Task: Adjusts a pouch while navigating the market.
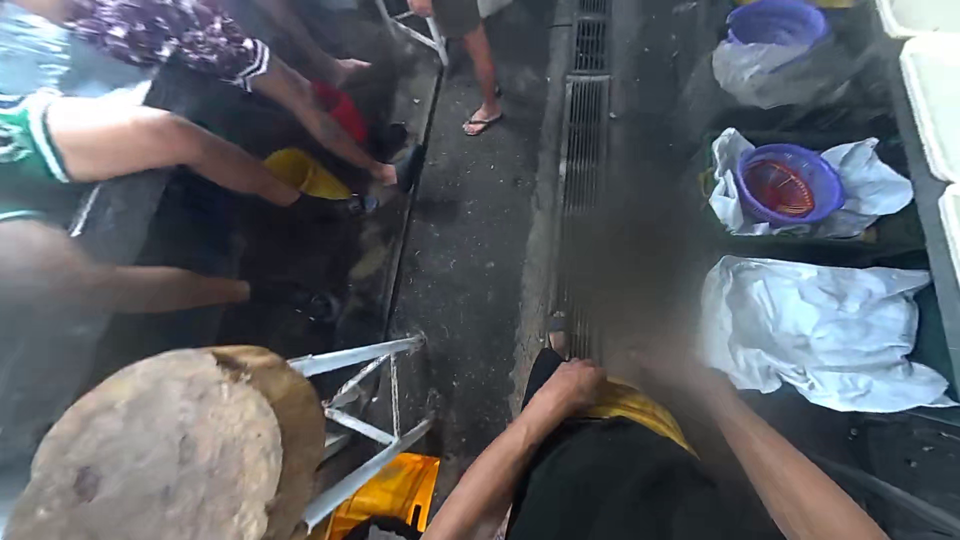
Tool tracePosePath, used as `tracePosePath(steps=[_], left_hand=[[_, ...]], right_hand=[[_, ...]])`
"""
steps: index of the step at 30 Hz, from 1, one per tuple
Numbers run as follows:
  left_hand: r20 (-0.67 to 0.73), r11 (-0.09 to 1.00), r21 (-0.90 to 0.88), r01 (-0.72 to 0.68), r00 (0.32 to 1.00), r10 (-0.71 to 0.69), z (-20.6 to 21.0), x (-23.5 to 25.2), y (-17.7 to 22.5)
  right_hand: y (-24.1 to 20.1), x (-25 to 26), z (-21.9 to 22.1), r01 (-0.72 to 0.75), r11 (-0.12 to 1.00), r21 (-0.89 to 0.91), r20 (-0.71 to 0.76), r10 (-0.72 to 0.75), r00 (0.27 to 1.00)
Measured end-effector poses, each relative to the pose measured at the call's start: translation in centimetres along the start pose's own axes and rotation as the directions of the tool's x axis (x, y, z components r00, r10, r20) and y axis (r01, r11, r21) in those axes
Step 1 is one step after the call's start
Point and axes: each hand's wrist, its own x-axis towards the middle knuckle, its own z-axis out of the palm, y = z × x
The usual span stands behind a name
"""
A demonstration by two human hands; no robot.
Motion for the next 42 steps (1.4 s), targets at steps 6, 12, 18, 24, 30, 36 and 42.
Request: tracePosePath(steps=[6, 12, 18, 24, 30, 36, 42], left_hand=[[-0.204, 0.994, 0.000, -0.109, 0.973, 0.107, -11.0, 4.1, -4.4], [-0.311, 0.956, -0.190, -0.223, 0.938, 0.157, -19.9, 8.7, -7.5], [-0.323, 0.961, -0.237, -0.144, 0.944, 0.062, -32.5, 16.1, -7.9], [-0.343, 0.978, -0.178, -0.106, 0.939, 0.040, -46.9, 24.2, -6.1], [-0.410, 0.999, 0.032, -0.030, 0.911, 0.041, -57.5, 34.2, -6.0], [-0.212, 0.997, 0.033, 0.073, 0.975, -0.064, -69.2, 44.8, -8.9], [-0.162, 0.999, 0.036, -0.040, 0.986, 0.045, -86.8, 55.9, -11.1]], right_hand=[[-6.0, 6.7, -6.9, 0.118, 0.992, -0.051, 0.135, -0.110, 0.985], [-8.5, 17.3, -16.7, 0.198, 0.976, -0.086, 0.269, -0.169, 0.948], [-12.7, 27.3, -30.6, 0.198, 0.964, -0.177, 0.316, -0.135, 0.939], [-14.9, 35.0, -45.7, 0.501, 0.857, -0.119, 0.046, -0.499, 0.865], [-16.6, 41.7, -57.7, 0.396, 0.915, -0.081, 0.129, -0.384, 0.914], [-16.7, 51.6, -67.4, 0.340, 0.935, -0.102, 0.190, -0.317, 0.929], [-20.9, 58.9, -81.1, 0.312, 0.899, -0.308, 0.063, -0.308, 0.949]])
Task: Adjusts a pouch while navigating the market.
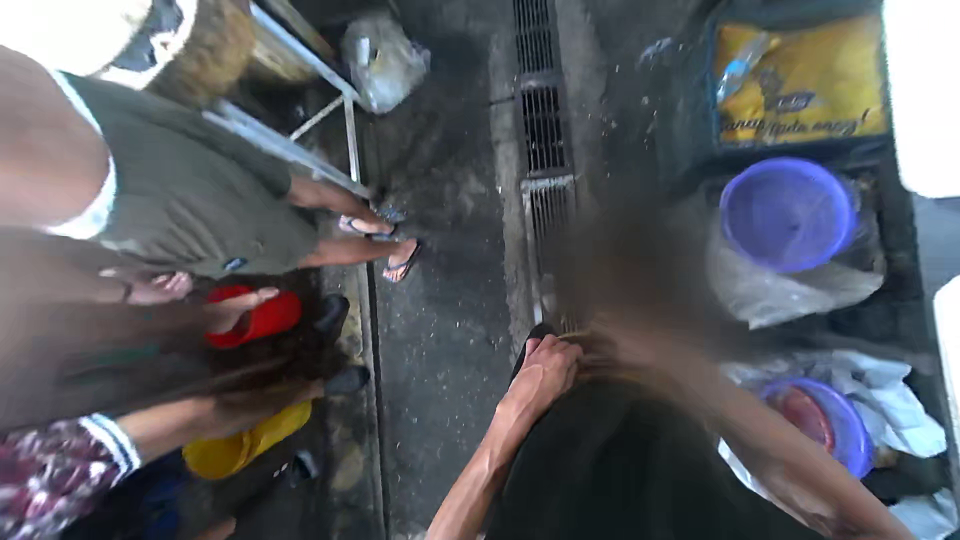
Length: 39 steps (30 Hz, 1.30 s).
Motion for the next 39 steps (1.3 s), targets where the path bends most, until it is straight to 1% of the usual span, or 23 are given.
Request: tracePosePath(steps=[2, 4, 6, 9, 13, 15, 17, 19, 22, 24, 26, 27, 30, 31, 34, 36, 39], left_hand=[[-0.007, 1.000, 0.009, -0.026, 1.000, 0.026, -4.7, 4.1, -1.0], [0.002, 1.000, 0.012, -0.026, 1.000, 0.026, -8.7, 7.5, -2.0], [-0.014, 1.000, 0.010, -0.019, 1.000, 0.019, -12.6, 11.1, -3.0], [-0.026, 0.999, -0.027, -0.017, 1.000, 0.016, -17.9, 17.4, -4.2], [0.024, 1.000, -0.021, 0.009, 1.000, -0.008, -25.8, 27.5, -6.2], [-0.026, 1.000, 0.001, 0.027, 0.999, -0.027, -30.3, 32.6, -7.6], [-0.049, 0.997, -0.027, 0.066, 0.997, -0.067, -35.1, 36.8, -7.7], [-0.063, 0.994, -0.069, 0.087, 0.994, -0.092, -40.0, 40.7, -7.5], [-0.125, 0.991, -0.131, 0.035, 0.991, -0.052, -45.4, 46.9, -7.8], [-0.148, 0.991, -0.136, 0.002, 0.989, -0.022, -48.2, 51.4, -7.5], [-0.154, 0.993, -0.120, -0.004, 0.988, -0.015, -52.1, 55.8, -8.0], [-0.159, 0.993, -0.120, -0.004, 0.987, -0.015, -53.9, 57.8, -8.5], [-0.162, 0.991, -0.129, -0.016, 0.987, -0.005, -59.4, 63.9, -9.9], [-0.151, 0.992, -0.121, -0.026, 0.988, 0.007, -61.6, 66.4, -10.6], [-0.119, 0.991, -0.099, -0.086, 0.990, 0.074, -69.2, 73.9, -12.5], [-0.084, 0.989, -0.070, -0.128, 0.989, 0.122, -75.0, 78.1, -12.8], [-0.038, 0.988, -0.007, -0.153, 0.988, 0.152, -82.5, 84.6, -13.3]], right_hand=[[0.1, 3.0, -5.6, 0.001, 0.997, -0.078, 0.044, 0.002, 0.999], [0.4, 6.1, -9.9, 0.018, 0.991, -0.133, 0.086, -0.006, 0.996], [1.7, 9.5, -13.8, 0.033, 0.987, -0.160, 0.103, -0.016, 0.995], [5.0, 15.0, -19.7, 0.021, 0.984, -0.176, 0.139, 0.004, 0.990], [10.8, 23.3, -28.9, -0.002, 0.983, -0.183, 0.225, 0.044, 0.973], [14.1, 27.8, -34.4, 0.034, 0.980, -0.194, 0.278, 0.022, 0.960], [15.9, 30.8, -40.4, 0.084, 0.974, -0.210, 0.296, -0.019, 0.955], [16.8, 33.5, -46.3, 0.143, 0.960, -0.242, 0.268, -0.075, 0.960], [19.5, 37.6, -53.3, 0.194, 0.948, -0.254, 0.232, -0.135, 0.963], [21.6, 40.3, -57.1, 0.164, 0.948, -0.274, 0.253, -0.093, 0.963], [23.1, 43.2, -61.6, 0.103, 0.955, -0.280, 0.254, -0.029, 0.967], [23.9, 44.3, -63.8, 0.103, 0.958, -0.267, 0.232, -0.040, 0.972], [27.0, 46.9, -70.6, 0.184, 0.961, -0.209, 0.103, -0.165, 0.981], [28.0, 48.4, -73.2, 0.187, 0.961, -0.205, 0.074, -0.175, 0.982], [31.0, 53.3, -81.8, 0.093, 0.973, -0.213, 0.037, -0.087, 0.996], [32.1, 55.7, -87.5, 0.036, 0.986, -0.165, 0.009, -0.036, 0.999], [33.7, 59.4, -95.7, 0.019, 0.994, -0.111, -0.031, -0.023, 0.999]])
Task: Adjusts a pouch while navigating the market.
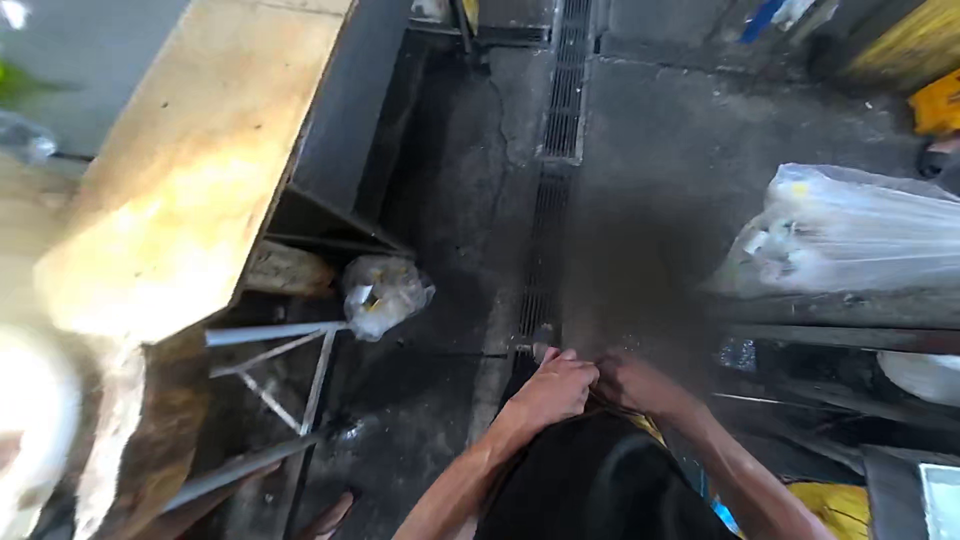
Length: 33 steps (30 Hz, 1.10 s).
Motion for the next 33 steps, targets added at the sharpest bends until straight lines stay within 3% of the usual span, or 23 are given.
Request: tracePosePath(steps=[4, 7, 9, 12, 18, 20, 24, 26, 28, 30, 33], left_hand=[[0.005, 0.999, 0.013, 0.046, 0.999, -0.046, -6.7, 7.5, -3.5], [0.065, 0.982, 0.055, 0.180, 0.981, -0.184, -11.6, 14.1, -6.2], [0.175, 0.967, 0.082, 0.242, 0.952, -0.253, -14.8, 19.2, -8.3], [0.225, 0.979, 0.012, 0.203, 0.953, -0.201, -20.6, 27.5, -10.7], [0.343, 0.964, -0.210, 0.163, 0.936, -0.083, -34.6, 41.2, -13.2], [0.421, 0.944, -0.252, 0.213, 0.902, -0.091, -38.5, 45.0, -14.1], [0.464, 0.955, -0.194, 0.226, 0.878, -0.113, -45.5, 52.7, -17.1], [0.480, 0.968, -0.180, 0.175, 0.874, -0.069, -48.7, 56.9, -19.1], [0.482, 0.978, -0.164, 0.132, 0.875, -0.037, -52.0, 61.7, -21.5], [0.477, 0.985, -0.134, 0.110, 0.878, -0.033, -56.0, 66.2, -23.6], [0.465, 0.989, -0.127, 0.081, 0.885, -0.013, -65.0, 72.2, -26.7]], right_hand=[[3.5, 6.4, -7.7, -0.068, 0.993, 0.093, 0.105, 0.058, 0.993], [7.3, 11.1, -12.6, -0.070, 0.984, 0.165, 0.135, 0.048, 0.990], [10.0, 13.4, -15.3, 0.035, 0.983, 0.181, -0.029, -0.030, 0.999], [14.0, 17.3, -21.1, 0.200, 0.976, 0.085, -0.289, -0.168, 0.942], [20.4, 25.0, -37.3, 0.278, 0.953, 0.116, -0.314, -0.231, 0.921], [22.8, 27.5, -42.0, 0.283, 0.937, 0.206, -0.285, -0.219, 0.933], [31.3, 33.8, -50.6, 0.320, 0.840, 0.438, -0.442, -0.109, 0.890], [35.9, 37.7, -53.8, 0.193, 0.870, 0.453, -0.306, -0.052, 0.951], [39.3, 42.4, -57.3, 0.033, 0.909, 0.415, -0.050, -0.013, 0.999], [41.5, 47.2, -61.0, -0.056, 0.937, 0.344, 0.157, 0.002, 0.988], [43.4, 54.8, -69.5, -0.034, 0.958, 0.283, 0.200, -0.024, 0.980]])
